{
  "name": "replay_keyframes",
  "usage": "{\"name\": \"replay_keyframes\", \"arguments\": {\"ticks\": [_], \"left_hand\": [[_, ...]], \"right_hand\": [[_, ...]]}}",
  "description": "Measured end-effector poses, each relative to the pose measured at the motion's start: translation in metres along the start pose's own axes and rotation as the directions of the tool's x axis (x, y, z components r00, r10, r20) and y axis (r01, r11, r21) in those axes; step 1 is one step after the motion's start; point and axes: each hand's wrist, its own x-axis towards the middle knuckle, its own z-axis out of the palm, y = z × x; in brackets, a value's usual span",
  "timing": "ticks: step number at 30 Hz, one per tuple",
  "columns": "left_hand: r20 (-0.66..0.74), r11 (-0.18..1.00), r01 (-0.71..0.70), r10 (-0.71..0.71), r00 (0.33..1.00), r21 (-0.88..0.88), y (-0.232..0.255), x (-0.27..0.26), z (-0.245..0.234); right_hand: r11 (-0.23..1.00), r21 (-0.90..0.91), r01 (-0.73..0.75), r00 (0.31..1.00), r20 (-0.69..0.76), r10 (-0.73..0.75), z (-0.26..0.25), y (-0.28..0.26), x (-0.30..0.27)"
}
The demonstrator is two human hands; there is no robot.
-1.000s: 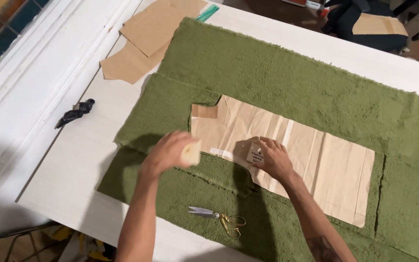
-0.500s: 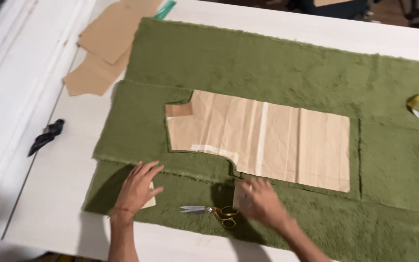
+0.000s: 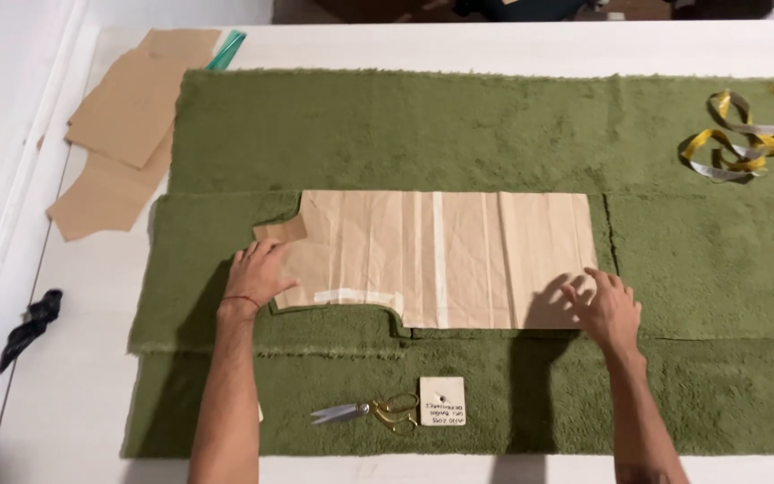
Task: Cutting out a garment piece from green fuzzy fabric using a paper pattern and fabric shears.
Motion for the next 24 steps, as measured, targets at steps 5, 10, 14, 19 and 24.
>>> {"name": "replay_keyframes", "arguments": {"ticks": [5, 10, 14, 19, 24], "left_hand": [[-0.019, 0.999, 0.047, -0.047, 0.999, -0.012, -0.001, 0.017, -0.006], [0.043, 0.991, 0.111, -0.114, 0.993, 0.069, 0.009, 0.022, -0.025], [0.063, 0.984, 0.178, -0.177, 0.982, -0.013, 0.009, 0.017, -0.031], [-0.108, 0.952, 0.174, -0.207, 0.972, -0.253, -0.023, 0.024, 0.013], [-0.329, 0.873, 0.041, -0.227, 0.917, -0.485, -0.042, 0.034, 0.056]], "right_hand": [[0.998, -0.063, -0.015, 0.996, -0.091, 0.009, 0.014, 0.022, 0.037], [0.973, 0.079, -0.218, 0.972, 0.107, 0.209, 0.018, 0.040, 0.058], [0.907, 0.352, -0.230, 0.973, 0.069, 0.220, 0.040, 0.078, 0.082], [0.876, 0.399, -0.272, 0.962, 0.115, 0.246, -0.005, 0.043, 0.063], [0.929, 0.263, -0.260, 0.959, 0.179, 0.218, 0.003, 0.026, 0.057]]}}
